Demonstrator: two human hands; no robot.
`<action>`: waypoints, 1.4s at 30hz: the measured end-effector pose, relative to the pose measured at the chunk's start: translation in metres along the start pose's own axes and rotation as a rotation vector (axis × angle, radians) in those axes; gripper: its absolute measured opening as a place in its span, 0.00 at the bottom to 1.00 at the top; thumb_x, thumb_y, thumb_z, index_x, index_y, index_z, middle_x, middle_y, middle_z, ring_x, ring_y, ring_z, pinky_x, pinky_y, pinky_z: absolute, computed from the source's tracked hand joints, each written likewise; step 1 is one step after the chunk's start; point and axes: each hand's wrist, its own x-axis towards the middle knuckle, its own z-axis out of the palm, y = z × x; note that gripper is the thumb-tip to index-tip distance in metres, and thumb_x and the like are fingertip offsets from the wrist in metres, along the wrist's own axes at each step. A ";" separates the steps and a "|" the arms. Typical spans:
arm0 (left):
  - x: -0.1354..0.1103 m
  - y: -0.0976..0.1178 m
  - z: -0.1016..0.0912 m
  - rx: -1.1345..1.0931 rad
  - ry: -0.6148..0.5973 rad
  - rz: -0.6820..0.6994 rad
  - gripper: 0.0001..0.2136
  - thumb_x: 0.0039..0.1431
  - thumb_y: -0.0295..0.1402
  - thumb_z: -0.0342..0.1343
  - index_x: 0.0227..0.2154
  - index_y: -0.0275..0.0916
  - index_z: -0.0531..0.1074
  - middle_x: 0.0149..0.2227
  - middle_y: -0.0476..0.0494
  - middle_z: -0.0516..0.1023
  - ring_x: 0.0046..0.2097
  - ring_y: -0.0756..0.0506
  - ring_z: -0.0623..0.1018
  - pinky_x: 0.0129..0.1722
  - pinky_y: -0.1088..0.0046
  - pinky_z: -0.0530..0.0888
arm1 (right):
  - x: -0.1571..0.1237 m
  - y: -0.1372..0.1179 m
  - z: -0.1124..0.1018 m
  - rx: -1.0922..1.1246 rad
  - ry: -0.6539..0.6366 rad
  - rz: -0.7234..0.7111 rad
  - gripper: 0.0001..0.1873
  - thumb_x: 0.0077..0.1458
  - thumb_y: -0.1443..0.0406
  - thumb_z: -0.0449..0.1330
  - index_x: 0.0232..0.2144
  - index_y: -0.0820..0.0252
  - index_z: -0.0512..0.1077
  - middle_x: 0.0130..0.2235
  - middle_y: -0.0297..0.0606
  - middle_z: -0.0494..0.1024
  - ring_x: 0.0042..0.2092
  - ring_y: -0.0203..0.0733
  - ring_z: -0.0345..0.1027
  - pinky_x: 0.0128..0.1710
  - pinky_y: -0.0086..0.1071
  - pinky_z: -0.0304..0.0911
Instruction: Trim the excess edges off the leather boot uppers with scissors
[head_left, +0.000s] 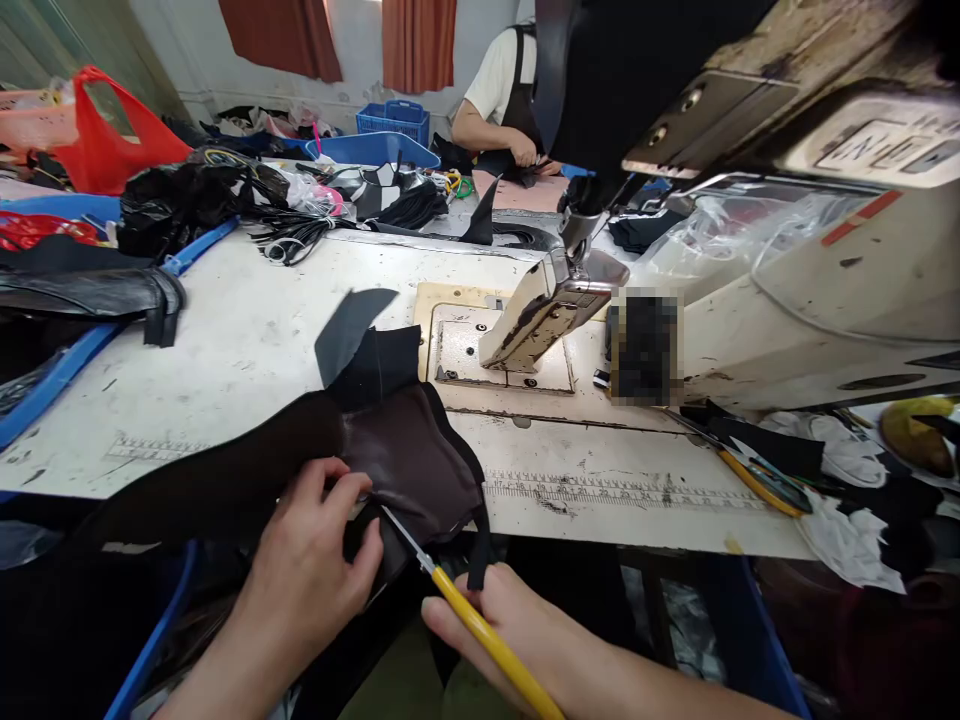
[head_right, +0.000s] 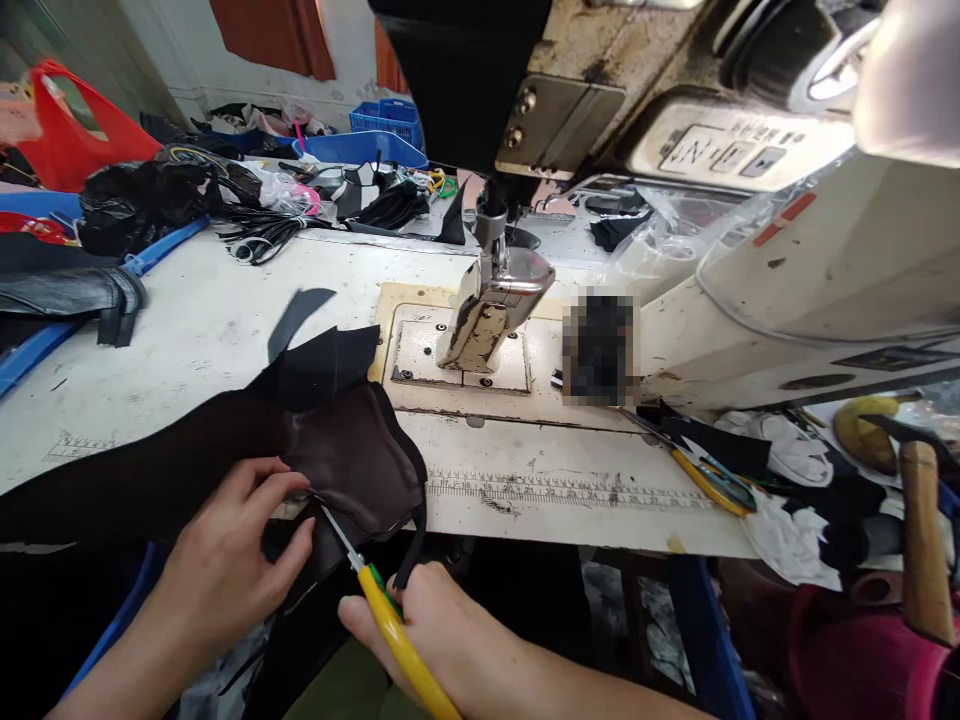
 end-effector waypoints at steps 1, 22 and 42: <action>0.002 0.004 0.001 0.039 0.002 -0.001 0.08 0.55 0.29 0.52 0.38 0.38 0.69 0.42 0.37 0.68 0.41 0.37 0.73 0.37 0.58 0.77 | 0.000 0.001 0.002 -0.021 0.016 -0.041 0.30 0.56 0.43 0.52 0.19 0.60 0.54 0.19 0.28 0.51 0.21 0.27 0.42 0.15 0.24 0.39; -0.046 -0.052 -0.011 -0.051 0.020 -0.027 0.04 0.61 0.31 0.50 0.32 0.42 0.70 0.61 0.38 0.63 0.63 0.30 0.59 0.54 0.44 0.69 | 0.049 -0.008 0.031 0.909 -0.424 0.076 0.37 0.55 0.36 0.46 0.23 0.64 0.67 0.14 0.27 0.60 0.11 0.30 0.52 0.08 0.24 0.56; -0.054 -0.055 0.000 -0.161 -0.046 -0.081 0.04 0.66 0.28 0.41 0.36 0.41 0.59 0.67 0.29 0.52 0.70 0.38 0.44 0.62 0.39 0.58 | 0.029 -0.009 0.034 0.593 -0.480 0.028 0.43 0.51 0.33 0.41 0.19 0.65 0.70 0.13 0.32 0.60 0.14 0.30 0.49 0.13 0.25 0.42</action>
